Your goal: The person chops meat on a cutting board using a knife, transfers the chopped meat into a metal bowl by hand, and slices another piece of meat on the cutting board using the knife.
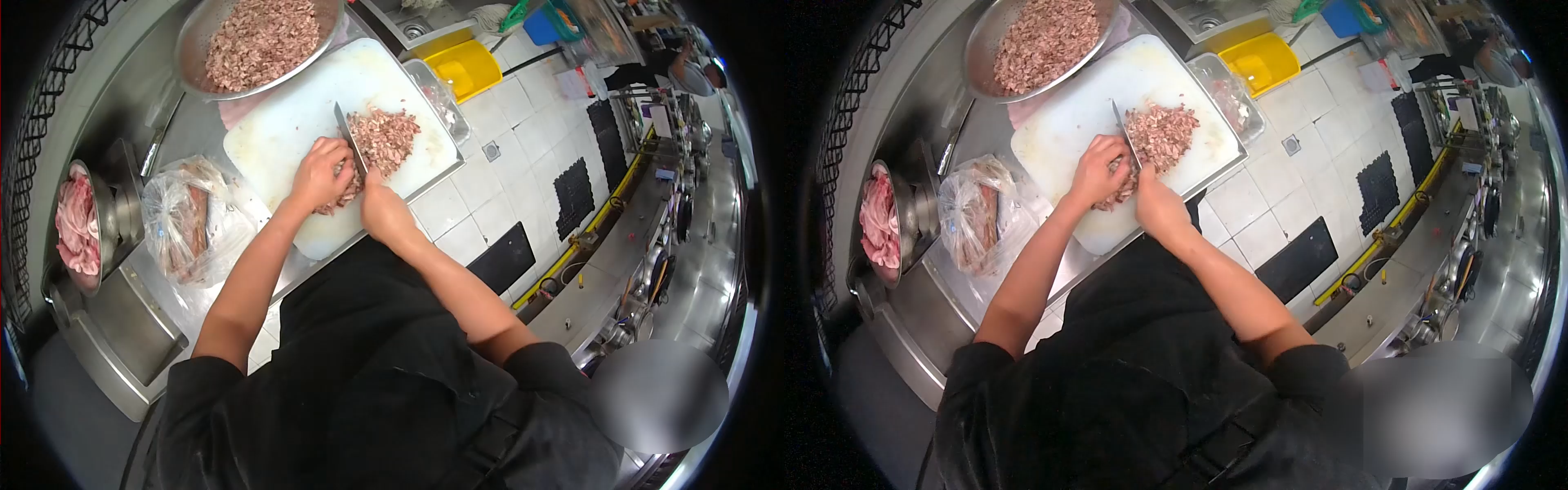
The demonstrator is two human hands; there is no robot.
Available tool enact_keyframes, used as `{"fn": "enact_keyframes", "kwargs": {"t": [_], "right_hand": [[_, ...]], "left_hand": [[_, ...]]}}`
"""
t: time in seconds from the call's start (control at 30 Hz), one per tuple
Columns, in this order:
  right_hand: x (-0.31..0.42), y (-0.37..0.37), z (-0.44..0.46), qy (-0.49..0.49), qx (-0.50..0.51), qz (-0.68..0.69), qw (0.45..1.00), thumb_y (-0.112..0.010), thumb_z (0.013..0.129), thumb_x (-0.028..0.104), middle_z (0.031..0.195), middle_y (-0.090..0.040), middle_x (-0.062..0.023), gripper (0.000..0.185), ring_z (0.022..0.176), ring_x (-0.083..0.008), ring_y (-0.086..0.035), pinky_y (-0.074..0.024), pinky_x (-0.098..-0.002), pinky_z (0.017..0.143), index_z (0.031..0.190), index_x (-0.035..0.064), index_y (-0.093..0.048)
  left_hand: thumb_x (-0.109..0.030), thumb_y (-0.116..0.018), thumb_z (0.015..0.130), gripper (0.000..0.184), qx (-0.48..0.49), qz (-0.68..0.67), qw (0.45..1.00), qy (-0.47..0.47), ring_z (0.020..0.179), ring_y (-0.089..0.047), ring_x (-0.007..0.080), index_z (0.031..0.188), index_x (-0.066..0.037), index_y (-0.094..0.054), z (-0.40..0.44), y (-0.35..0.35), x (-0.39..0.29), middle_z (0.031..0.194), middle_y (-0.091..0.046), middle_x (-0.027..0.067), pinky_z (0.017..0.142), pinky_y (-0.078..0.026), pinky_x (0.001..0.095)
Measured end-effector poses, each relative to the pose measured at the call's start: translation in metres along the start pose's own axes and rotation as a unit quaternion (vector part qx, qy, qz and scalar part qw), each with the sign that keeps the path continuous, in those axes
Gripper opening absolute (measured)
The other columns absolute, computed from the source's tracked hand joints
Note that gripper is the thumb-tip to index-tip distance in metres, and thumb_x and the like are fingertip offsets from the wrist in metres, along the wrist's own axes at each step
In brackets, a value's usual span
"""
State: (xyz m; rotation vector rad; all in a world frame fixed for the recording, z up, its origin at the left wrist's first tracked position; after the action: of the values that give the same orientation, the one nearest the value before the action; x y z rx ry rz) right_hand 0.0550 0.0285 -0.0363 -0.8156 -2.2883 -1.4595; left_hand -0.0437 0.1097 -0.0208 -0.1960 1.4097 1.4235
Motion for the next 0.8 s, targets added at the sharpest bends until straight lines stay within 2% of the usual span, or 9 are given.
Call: {"fn": "enact_keyframes", "kwargs": {"t": [0.03, 0.1, 0.27, 0.37, 0.47, 0.57, 0.67, 0.77, 0.8], "right_hand": [[-0.012, -0.005, 0.01, -0.002, -0.001, -0.002, 1.0, -0.048, 0.095, 0.007, 0.086, -0.064, -0.0406, 0.032, 0.089, -0.0557, -0.065, -0.0495, -0.0614, 0.077, 0.119, -0.0127, -0.041], [-0.012, 0.005, 0.029, 0.069, -0.052, 0.059, 0.994, -0.05, 0.095, 0.008, 0.085, -0.065, -0.0396, 0.031, 0.087, -0.0559, -0.064, -0.0495, -0.0612, 0.076, 0.117, -0.0123, -0.041], [0.019, 0.05, 0.007, 0.057, 0.006, -0.019, 0.998, -0.051, 0.094, 0.006, 0.091, -0.065, -0.0395, 0.026, 0.089, -0.0557, -0.064, -0.0502, -0.0605, 0.079, 0.112, -0.0111, -0.044], [0.036, 0.053, 0.002, 0.066, 0.043, -0.044, 0.996, -0.049, 0.092, 0.003, 0.096, -0.065, -0.04, 0.025, 0.094, -0.0548, -0.065, -0.0509, -0.0585, 0.083, 0.111, -0.0114, -0.046], [0.042, 0.048, -0.001, 0.039, 0.073, -0.069, 0.994, -0.047, 0.09, 0.001, 0.098, -0.065, -0.0401, 0.026, 0.099, -0.0538, -0.065, -0.0511, -0.0563, 0.087, 0.112, -0.0118, -0.047], [0.038, 0.032, -0.01, -0.003, 0.122, -0.1, 0.987, -0.049, 0.09, 0.001, 0.105, -0.068, -0.0363, 0.028, 0.101, -0.0496, -0.068, -0.0526, -0.0557, 0.089, 0.116, -0.0073, -0.046], [0.011, 0.004, 0.008, 0.007, 0.025, -0.071, 0.997, -0.049, 0.091, 0.004, 0.095, -0.067, -0.0378, 0.025, 0.092, -0.0531, -0.067, -0.0529, -0.0591, 0.084, 0.114, -0.0063, -0.044], [0.007, 0.011, 0.036, 0.047, -0.003, -0.03, 0.998, -0.047, 0.09, 0.003, 0.092, -0.067, -0.0381, 0.024, 0.091, -0.0545, -0.067, -0.0528, -0.0585, 0.084, 0.113, -0.0064, -0.044], [0.02, 0.024, 0.029, 0.052, 0.041, -0.03, 0.997, -0.045, 0.09, 0.002, 0.095, -0.066, -0.0393, 0.027, 0.093, -0.0549, -0.066, -0.0528, -0.0575, 0.084, 0.115, -0.0078, -0.044]], "left_hand": [[-0.008, -0.069, 0.083, 0.013, 0.003, -0.008, 1.0, 0.009, 0.109, -0.061, 0.0341, 0.094, -0.002, -0.069, -0.001, -0.002, 0.002, 0.107, -0.068, 0.0135, 0.094, -0.052, 0.0415], [-0.008, -0.069, 0.083, 0.012, 0.004, -0.012, 1.0, 0.017, 0.109, -0.061, 0.0342, 0.093, -0.002, -0.069, -0.007, 0.0, 0.005, 0.107, -0.068, 0.0136, 0.095, -0.051, 0.042], [-0.009, -0.068, 0.086, 0.012, -0.09, 0.003, 0.996, -0.001, 0.11, -0.06, 0.0345, 0.095, -0.002, -0.068, -0.007, 0.033, -0.014, 0.105, -0.068, 0.0138, 0.097, -0.05, 0.0434], [-0.008, -0.069, 0.086, 0.012, -0.034, -0.025, 0.999, 0.011, 0.106, -0.062, 0.0345, 0.095, -0.001, -0.068, -0.008, 0.018, 0.005, 0.105, -0.068, 0.0145, 0.094, -0.05, 0.0412], [-0.008, -0.068, 0.086, 0.012, -0.038, -0.018, 0.999, 0.005, 0.104, -0.063, 0.0342, 0.095, -0.001, -0.068, -0.009, 0.014, 0.007, 0.104, -0.069, 0.0147, 0.092, -0.052, 0.0416], [-0.007, -0.069, 0.085, 0.013, -0.042, -0.009, 0.999, -0.002, 0.104, -0.064, 0.0328, 0.097, -0.002, -0.069, -0.012, 0.012, 0.008, 0.107, -0.07, 0.013, 0.091, -0.053, 0.0404], [-0.006, -0.068, 0.084, 0.012, -0.047, -0.005, 0.999, 0.011, 0.104, -0.064, 0.033, 0.096, -0.002, -0.07, -0.013, 0.012, 0.012, 0.106, -0.07, 0.0131, 0.091, -0.053, 0.0404], [-0.005, -0.068, 0.084, 0.012, -0.058, -0.021, 0.998, -0.005, 0.102, -0.064, 0.0328, 0.095, -0.002, -0.069, -0.014, 0.013, 0.011, 0.104, -0.07, 0.0132, 0.09, -0.054, 0.0407], [-0.005, -0.068, 0.084, 0.012, -0.054, -0.022, 0.998, -0.007, 0.102, -0.064, 0.0328, 0.095, -0.002, -0.069, -0.015, 0.013, 0.009, 0.104, -0.07, 0.0132, 0.09, -0.054, 0.0407]]}}
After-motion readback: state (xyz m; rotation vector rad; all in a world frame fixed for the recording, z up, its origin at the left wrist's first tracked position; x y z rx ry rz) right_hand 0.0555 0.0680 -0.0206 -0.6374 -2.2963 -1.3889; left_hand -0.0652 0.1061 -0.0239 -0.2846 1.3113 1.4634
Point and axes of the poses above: each hand's wrist, its own z-axis towards the middle knuckle, its own y-axis out of the back of the hand, x = y × z, the point moved 10 cm from there along z, towards the middle knuckle
